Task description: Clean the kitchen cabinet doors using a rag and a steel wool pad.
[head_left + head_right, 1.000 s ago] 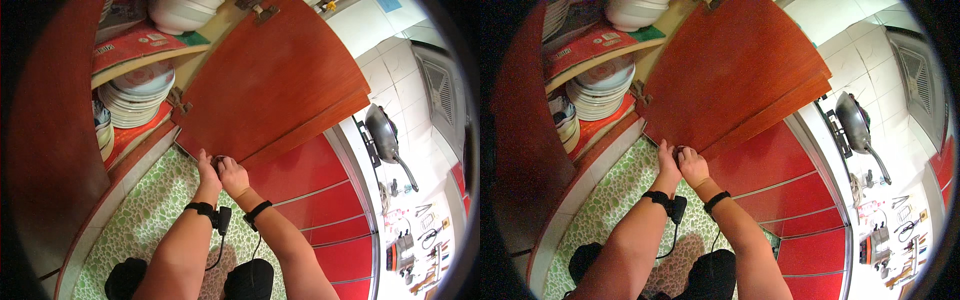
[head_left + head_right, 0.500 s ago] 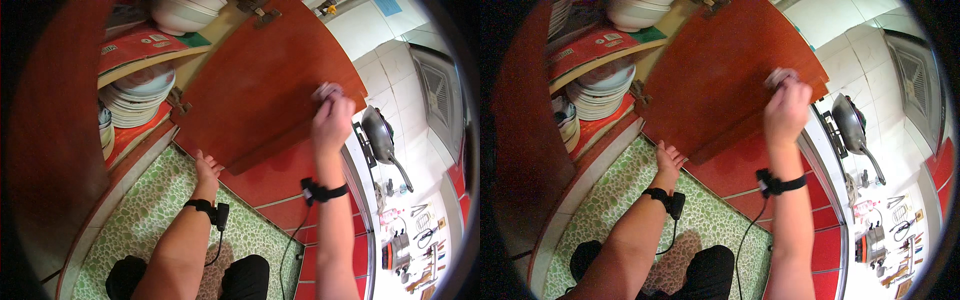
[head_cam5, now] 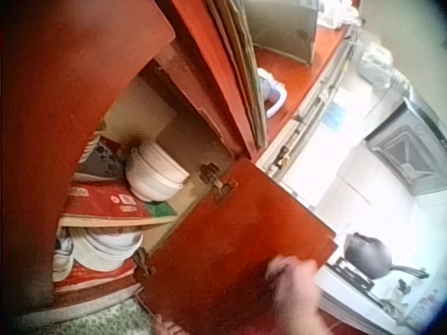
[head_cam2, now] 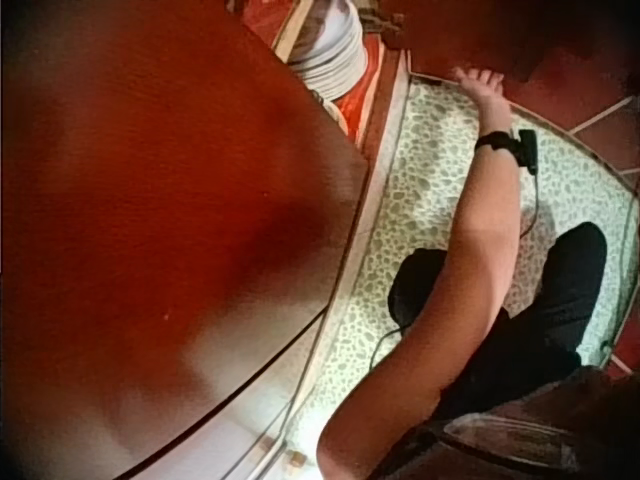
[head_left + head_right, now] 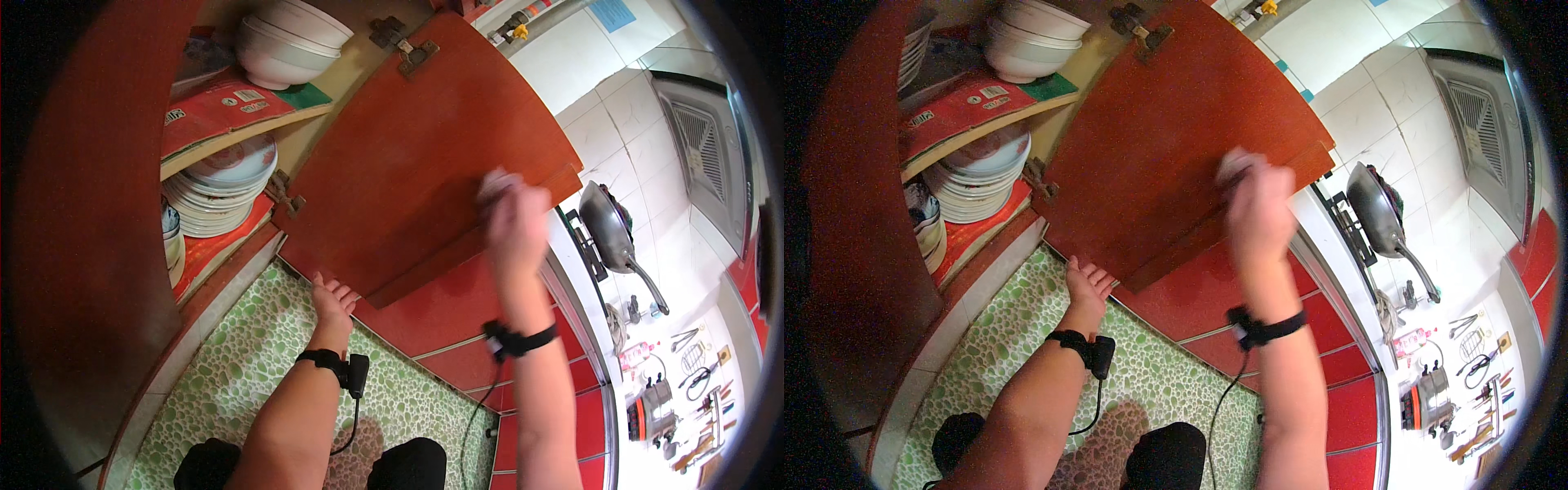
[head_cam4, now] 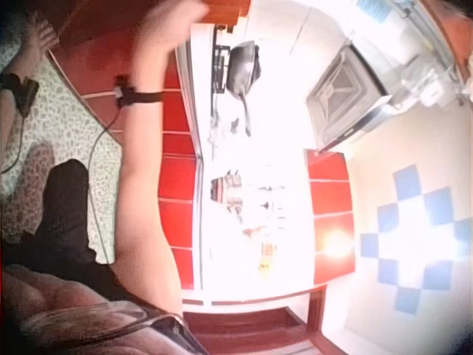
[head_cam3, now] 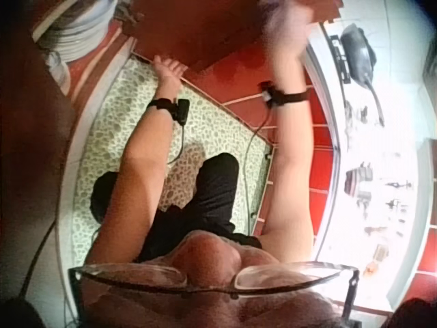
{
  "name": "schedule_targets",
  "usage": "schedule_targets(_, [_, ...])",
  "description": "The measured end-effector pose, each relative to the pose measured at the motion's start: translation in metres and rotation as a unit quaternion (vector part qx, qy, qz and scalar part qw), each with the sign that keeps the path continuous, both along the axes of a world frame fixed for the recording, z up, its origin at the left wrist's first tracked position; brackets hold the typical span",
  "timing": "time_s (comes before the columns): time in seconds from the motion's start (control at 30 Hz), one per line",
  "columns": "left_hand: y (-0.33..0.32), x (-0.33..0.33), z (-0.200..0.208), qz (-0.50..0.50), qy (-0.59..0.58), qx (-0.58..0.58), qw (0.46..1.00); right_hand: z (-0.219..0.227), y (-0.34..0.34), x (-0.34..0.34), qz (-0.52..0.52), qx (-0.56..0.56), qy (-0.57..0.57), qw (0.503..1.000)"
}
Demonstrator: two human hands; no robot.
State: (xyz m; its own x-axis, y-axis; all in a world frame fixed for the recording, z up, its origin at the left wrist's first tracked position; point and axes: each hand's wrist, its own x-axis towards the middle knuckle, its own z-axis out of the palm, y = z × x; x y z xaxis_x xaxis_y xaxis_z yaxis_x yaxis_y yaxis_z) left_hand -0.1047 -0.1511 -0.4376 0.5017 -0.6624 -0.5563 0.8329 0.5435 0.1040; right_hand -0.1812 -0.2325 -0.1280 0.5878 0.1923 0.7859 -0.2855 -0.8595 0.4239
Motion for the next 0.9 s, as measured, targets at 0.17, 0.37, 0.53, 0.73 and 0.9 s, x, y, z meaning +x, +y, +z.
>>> schedule_targets(0.17, [-0.011, -0.001, -0.011, 0.008, 0.015, 0.012, 1.0, 0.006, 0.0, 0.023, 0.019, -0.045, -0.091, 0.995])
schedule_targets(0.37, [-0.017, -0.02, -0.005, 0.097, 0.082, -0.059, 0.99, -0.227, 0.009, 0.043, -0.082, 0.091, 0.209, 0.97])
schedule_targets(0.53, [-0.002, -0.02, -0.015, 0.078, 0.145, -0.088, 0.982, -0.256, 0.008, 0.044, 0.017, 0.011, 0.306, 0.952])
schedule_targets(0.73, [0.016, 0.011, -0.027, 0.035, 0.021, -0.053, 0.998, -0.057, 0.04, 0.073, 0.068, 0.01, 0.021, 0.997])
schedule_targets(0.9, [-0.009, -0.019, -0.014, 0.015, 0.048, -0.095, 0.994, -0.152, 0.003, 0.086, 0.044, 0.025, 0.11, 0.993])
